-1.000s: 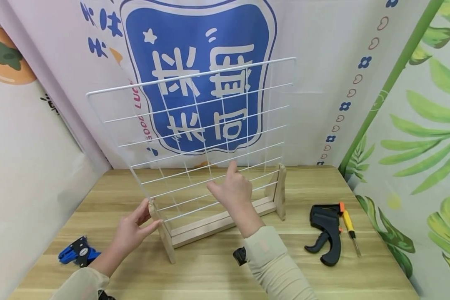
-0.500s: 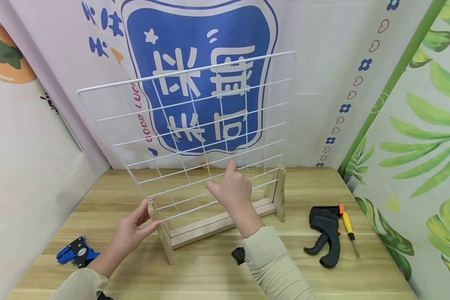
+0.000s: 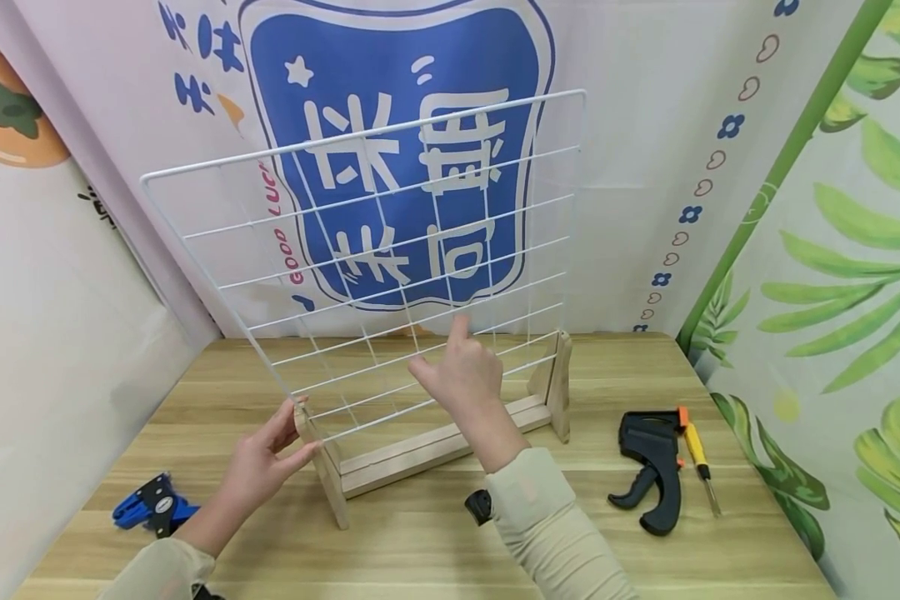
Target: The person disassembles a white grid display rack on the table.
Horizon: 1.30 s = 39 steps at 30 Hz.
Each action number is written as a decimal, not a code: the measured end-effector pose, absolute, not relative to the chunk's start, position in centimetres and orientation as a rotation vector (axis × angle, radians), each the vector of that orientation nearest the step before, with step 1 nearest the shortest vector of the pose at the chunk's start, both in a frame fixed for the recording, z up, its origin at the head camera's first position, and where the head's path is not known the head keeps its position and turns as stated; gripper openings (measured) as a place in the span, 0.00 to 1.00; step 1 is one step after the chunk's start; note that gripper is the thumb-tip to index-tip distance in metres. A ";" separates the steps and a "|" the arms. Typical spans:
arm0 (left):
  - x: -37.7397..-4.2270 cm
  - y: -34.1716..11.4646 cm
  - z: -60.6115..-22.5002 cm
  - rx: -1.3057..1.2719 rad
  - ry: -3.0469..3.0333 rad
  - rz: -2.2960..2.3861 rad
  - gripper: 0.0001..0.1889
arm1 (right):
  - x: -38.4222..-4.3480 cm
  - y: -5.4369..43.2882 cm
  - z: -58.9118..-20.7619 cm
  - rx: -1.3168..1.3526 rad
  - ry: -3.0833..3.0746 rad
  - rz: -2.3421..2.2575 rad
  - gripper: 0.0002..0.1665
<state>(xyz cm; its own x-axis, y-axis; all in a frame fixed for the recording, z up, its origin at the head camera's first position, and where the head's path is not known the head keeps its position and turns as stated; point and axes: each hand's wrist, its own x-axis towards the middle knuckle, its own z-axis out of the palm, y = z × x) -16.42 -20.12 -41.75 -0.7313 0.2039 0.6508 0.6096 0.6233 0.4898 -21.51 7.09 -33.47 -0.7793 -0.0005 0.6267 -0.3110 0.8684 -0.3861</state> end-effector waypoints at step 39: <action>-16.3 -20.1 -41.8 -0.610 -2.333 -0.973 0.36 | -21.6 7.1 -31.7 0.261 -2.371 0.605 0.31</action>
